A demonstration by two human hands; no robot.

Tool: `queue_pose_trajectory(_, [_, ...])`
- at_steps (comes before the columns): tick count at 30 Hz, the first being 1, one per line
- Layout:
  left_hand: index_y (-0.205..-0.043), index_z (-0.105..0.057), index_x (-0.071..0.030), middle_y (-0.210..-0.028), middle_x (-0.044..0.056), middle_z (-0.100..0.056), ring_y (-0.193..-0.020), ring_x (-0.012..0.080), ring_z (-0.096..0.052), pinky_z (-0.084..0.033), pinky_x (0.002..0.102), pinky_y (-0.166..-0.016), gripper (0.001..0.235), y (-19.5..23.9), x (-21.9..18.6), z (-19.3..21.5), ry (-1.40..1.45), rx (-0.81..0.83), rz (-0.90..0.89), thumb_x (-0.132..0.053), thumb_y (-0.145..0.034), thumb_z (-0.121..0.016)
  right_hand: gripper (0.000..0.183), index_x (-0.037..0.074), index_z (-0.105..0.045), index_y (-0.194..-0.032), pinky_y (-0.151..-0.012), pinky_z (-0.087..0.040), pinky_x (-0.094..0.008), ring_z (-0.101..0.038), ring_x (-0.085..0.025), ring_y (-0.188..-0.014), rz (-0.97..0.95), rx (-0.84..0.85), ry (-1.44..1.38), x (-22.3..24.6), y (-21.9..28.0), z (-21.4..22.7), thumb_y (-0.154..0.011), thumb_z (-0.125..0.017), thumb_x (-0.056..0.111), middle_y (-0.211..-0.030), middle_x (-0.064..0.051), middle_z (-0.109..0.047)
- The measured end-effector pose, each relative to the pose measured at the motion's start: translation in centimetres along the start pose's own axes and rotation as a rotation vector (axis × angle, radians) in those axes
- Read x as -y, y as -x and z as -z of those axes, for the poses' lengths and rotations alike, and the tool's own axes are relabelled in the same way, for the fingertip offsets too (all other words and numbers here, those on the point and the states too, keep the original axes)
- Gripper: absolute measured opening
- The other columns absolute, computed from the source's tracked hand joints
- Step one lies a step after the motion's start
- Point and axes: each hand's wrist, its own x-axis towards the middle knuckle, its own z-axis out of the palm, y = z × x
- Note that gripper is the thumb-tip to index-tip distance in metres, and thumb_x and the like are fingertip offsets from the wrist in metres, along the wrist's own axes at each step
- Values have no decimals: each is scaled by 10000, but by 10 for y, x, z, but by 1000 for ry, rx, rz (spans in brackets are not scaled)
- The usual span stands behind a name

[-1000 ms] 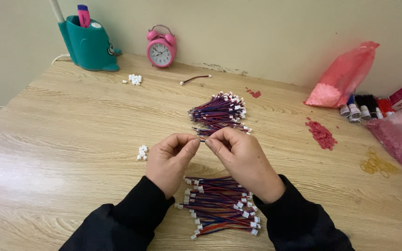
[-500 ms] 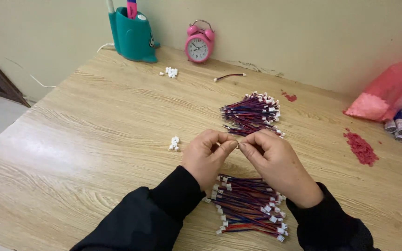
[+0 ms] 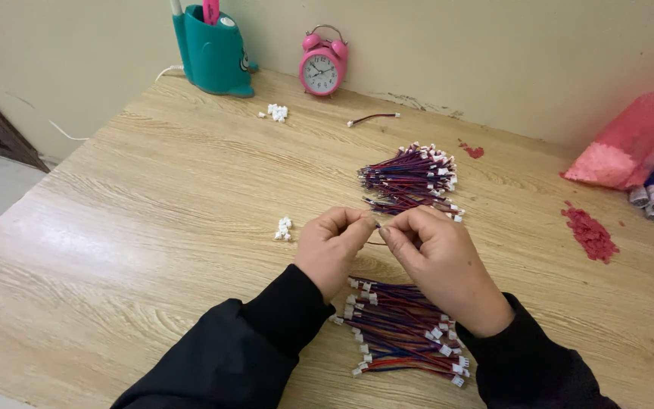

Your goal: Attaching small plastic connectors to the ends of pre-cut wire bundles

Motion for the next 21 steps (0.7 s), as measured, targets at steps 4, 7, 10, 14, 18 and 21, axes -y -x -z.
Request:
queue_pose_trajectory(4, [-903, -766, -143, -790, 63, -689, -712, 121, -607, -513, 256, -636, 129, -14, -10, 27, -235, 89, -171, -243, -832, -726, 104, 54, -721, -851, -676, -495, -400, -637, -325, -703, -4, 27, -12, -7, -1, 0, -872, -646, 124, -702, -176, -631])
queue_pose_trajectory(7, [-1113, -722, -124, -995, 165, -709, -942, 358, -690, -565, 392, -783, 269, -13, -48, 68, -597, 167, -355, -177, -851, -692, 112, 76, -735, -859, -689, -508, -379, -663, -298, -729, -46, 33, -12, -9, 2, 2, -860, -655, 153, -713, -146, -664])
queue_pose_trajectory(10, [-1090, -741, -227, -1000, 90, -701, -906, 317, -694, -570, 393, -762, 274, -16, -45, 113, -957, 157, -440, -144, -833, -695, 107, 75, -735, -856, -681, -507, -365, -661, -278, -720, -40, 36, -29, -8, 3, 0, -858, -656, 148, -718, -142, -665])
queue_pose_trajectory(14, [-965, -749, -304, -894, -38, -673, -858, 211, -689, -530, 350, -810, 180, -5, -34, 132, -1358, 117, -571, -245, -798, -717, 118, 56, -727, -860, -671, -501, -373, -646, -275, -705, -50, 55, -43, -9, 3, -2, -865, -644, 140, -715, -159, -649])
queue_pose_trajectory(18, [-942, -729, -360, -861, -93, -621, -874, 131, -656, -470, 332, -899, 165, -10, -20, 135, -1515, 105, -693, -396, -781, -737, 122, 77, -742, -862, -668, -499, -327, -628, -203, -686, -89, 59, -70, -12, 3, -3, -864, -652, 159, -702, -107, -658])
queue_pose_trajectory(21, [-926, -723, -362, -843, -91, -597, -866, 129, -646, -467, 338, -904, 128, -14, -15, 135, -1502, 106, -716, -436, -828, -687, 113, 71, -731, -862, -671, -508, -358, -648, -251, -701, -84, 67, -50, -10, 2, -3, -849, -662, 160, -713, -138, -652])
